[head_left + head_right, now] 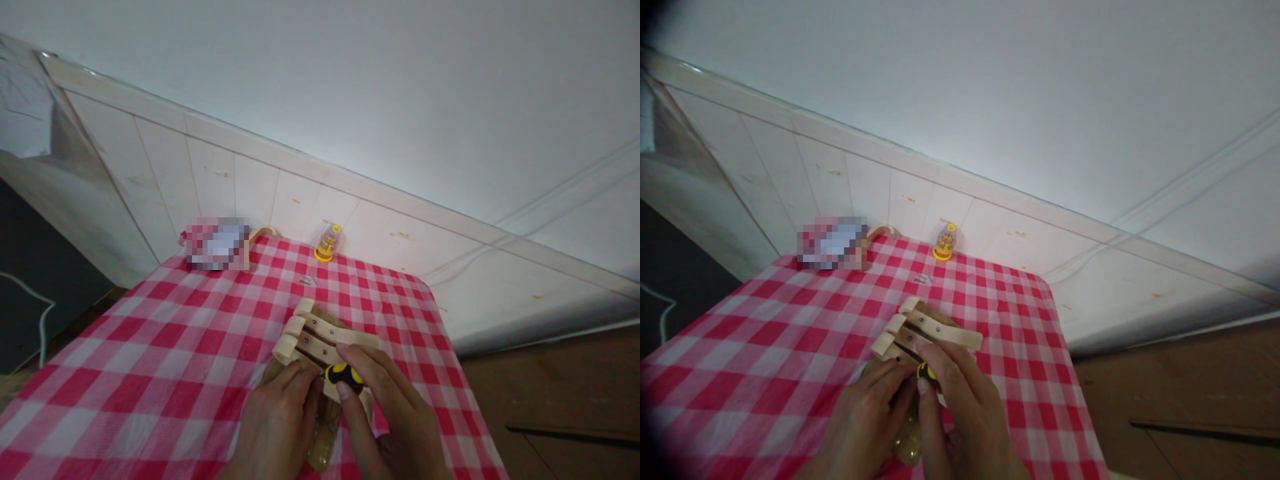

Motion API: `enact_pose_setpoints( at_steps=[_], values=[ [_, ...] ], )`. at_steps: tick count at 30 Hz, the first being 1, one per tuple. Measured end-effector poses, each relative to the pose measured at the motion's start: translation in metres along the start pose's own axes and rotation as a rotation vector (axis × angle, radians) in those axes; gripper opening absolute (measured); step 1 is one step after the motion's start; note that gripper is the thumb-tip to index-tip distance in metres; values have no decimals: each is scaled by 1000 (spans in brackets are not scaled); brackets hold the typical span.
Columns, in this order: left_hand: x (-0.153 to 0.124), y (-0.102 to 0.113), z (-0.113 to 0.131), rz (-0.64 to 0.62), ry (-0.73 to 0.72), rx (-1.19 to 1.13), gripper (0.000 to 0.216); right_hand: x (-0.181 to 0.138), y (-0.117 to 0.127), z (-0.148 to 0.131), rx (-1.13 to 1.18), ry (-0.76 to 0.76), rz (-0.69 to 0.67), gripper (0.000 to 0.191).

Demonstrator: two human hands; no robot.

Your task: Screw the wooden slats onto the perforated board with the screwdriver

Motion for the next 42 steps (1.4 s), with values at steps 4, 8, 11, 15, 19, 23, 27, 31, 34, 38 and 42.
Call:
enact_pose_setpoints(
  at_steps=[4,8,11,15,19,23,27,31,34,38,42],
  values=[
    [-1,-1,-1,-7,1,1,25,-1,-1,-2,-11,16,-40,39],
    [-1,0,-1,8,-5,17,25,-2,-2,1,-52,20,-47,38],
    [-1,0,-1,10,-24,22,25,-3,-3,3,-56,8,-57,37],
    [-1,0,-1,11,-28,28,25,-4,-3,6,-46,-20,-64,36],
    [-1,0,-1,36,-31,25,24,-4,-3,8,-42,-37,-48,30],
    [0,0,-1,39,-25,30,23,-3,-1,9,-55,-52,-39,24],
    [-1,1,-1,26,-27,21,24,-2,0,10,-50,-72,-20,20],
    [-1,2,0,43,-24,20,24,0,1,9,-50,-65,-5,19],
    [-1,3,1,48,-23,20,24,2,2,9,-67,-71,-2,19],
    [-1,5,3,38,-22,15,24,4,3,11,-85,-79,-3,15],
    [0,5,4,30,-11,20,24,3,2,13,-66,-98,-3,18]
  ],
)
Point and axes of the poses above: each hand's wrist, its own x-axis towards the middle knuckle, its own y-axis out of the back of the hand, z = x × y, the point moved 6 cm from there along x, towards the middle knuckle, and after that the axes turned 12 degrees about y, right-handed, at the moved point
